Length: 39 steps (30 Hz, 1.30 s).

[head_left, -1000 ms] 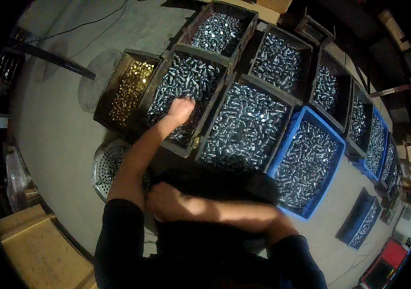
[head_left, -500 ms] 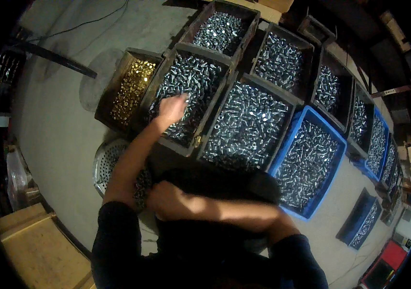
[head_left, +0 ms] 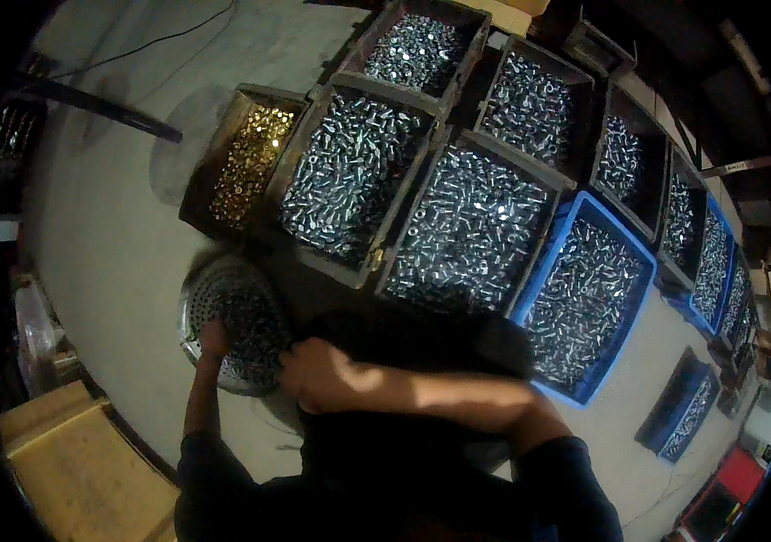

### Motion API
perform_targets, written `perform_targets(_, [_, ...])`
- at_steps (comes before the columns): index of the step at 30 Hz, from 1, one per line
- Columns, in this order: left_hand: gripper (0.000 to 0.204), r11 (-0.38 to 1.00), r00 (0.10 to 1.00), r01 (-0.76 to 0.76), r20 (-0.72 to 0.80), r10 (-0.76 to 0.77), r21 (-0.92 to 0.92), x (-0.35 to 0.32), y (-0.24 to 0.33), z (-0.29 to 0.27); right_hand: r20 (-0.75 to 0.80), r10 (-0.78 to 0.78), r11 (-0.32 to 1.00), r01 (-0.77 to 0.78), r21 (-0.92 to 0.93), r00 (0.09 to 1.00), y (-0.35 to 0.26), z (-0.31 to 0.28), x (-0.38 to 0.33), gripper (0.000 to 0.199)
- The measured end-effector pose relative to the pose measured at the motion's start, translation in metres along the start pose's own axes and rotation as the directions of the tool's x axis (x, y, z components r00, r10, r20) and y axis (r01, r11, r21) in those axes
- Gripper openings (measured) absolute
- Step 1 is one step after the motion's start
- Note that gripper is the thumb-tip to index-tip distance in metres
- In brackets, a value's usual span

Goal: The person sits on the floor and sorts small metal hardware components by hand. They pick individual items from a large bin filled with mixed silver parts and place them into a separate bin containing gold-colored parts. The process involves repetitive picking and placing of small objects.

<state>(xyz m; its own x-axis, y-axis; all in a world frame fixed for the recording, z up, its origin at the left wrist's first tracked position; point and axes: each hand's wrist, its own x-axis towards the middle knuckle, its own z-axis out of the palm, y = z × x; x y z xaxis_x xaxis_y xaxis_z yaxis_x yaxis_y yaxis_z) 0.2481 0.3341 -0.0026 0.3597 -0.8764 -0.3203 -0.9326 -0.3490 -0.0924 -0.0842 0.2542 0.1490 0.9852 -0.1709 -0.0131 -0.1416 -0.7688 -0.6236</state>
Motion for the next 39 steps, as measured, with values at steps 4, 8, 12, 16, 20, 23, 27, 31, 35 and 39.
perform_targets(4, [0.034,0.822,0.934,-0.32,-0.305,0.188,-0.472,0.057,0.109,-0.084,0.089,0.071,0.997,-0.069,-0.029,0.994,-0.004,-0.003,0.003,0.014])
perform_targets(8, [0.036,0.596,0.666,-0.744,-0.397,0.631,-0.302,0.113,0.255,-0.126,0.062,0.04,0.997,-0.036,-0.062,0.997,0.0,-0.002,0.001,0.015])
perform_targets(12, [0.055,0.656,0.657,-0.754,-0.018,0.754,-0.04,0.161,0.327,-0.092,0.086,0.019,0.995,-0.011,-0.097,0.996,-0.004,-0.006,0.003,0.013])
perform_targets(16, [0.053,0.718,0.718,-0.696,-0.026,0.696,-0.009,0.163,0.36,-0.094,-0.193,-0.065,0.98,0.026,-0.196,0.979,0.003,-0.001,-0.008,0.009])
perform_targets(20, [0.048,0.732,0.729,-0.682,-0.099,0.677,-0.014,0.164,0.362,-0.086,-0.111,-0.006,0.994,-0.007,-0.114,0.994,0.003,-0.005,-0.007,0.007])
perform_targets(23, [0.04,0.74,0.742,-0.665,-0.202,0.639,-0.102,0.166,0.359,-0.083,-0.18,0.005,0.98,-0.041,-0.193,0.984,0.0,0.0,-0.01,0.007])
perform_targets(27, [0.035,0.738,0.746,-0.66,-0.242,0.62,-0.144,0.165,0.359,-0.08,-0.19,-0.018,0.965,-0.033,-0.261,0.982,-0.002,0.001,-0.01,0.008])
perform_targets(31, [0.038,0.734,0.746,-0.661,-0.239,0.622,-0.153,0.167,0.357,-0.075,-0.259,-0.218,0.888,0.081,-0.452,0.941,0.006,0.007,-0.013,0.008])
perform_targets(35, [0.039,0.758,0.781,-0.621,-0.24,0.577,-0.199,0.166,0.358,-0.073,-0.223,-0.077,0.957,0.009,-0.291,0.972,0.001,0.009,-0.007,0.008])
perform_targets(39, [0.04,0.775,0.792,-0.609,-0.182,0.583,-0.168,0.165,0.36,-0.076,-0.255,-0.071,0.968,0.005,-0.25,0.964,0.002,0.014,-0.005,0.01])
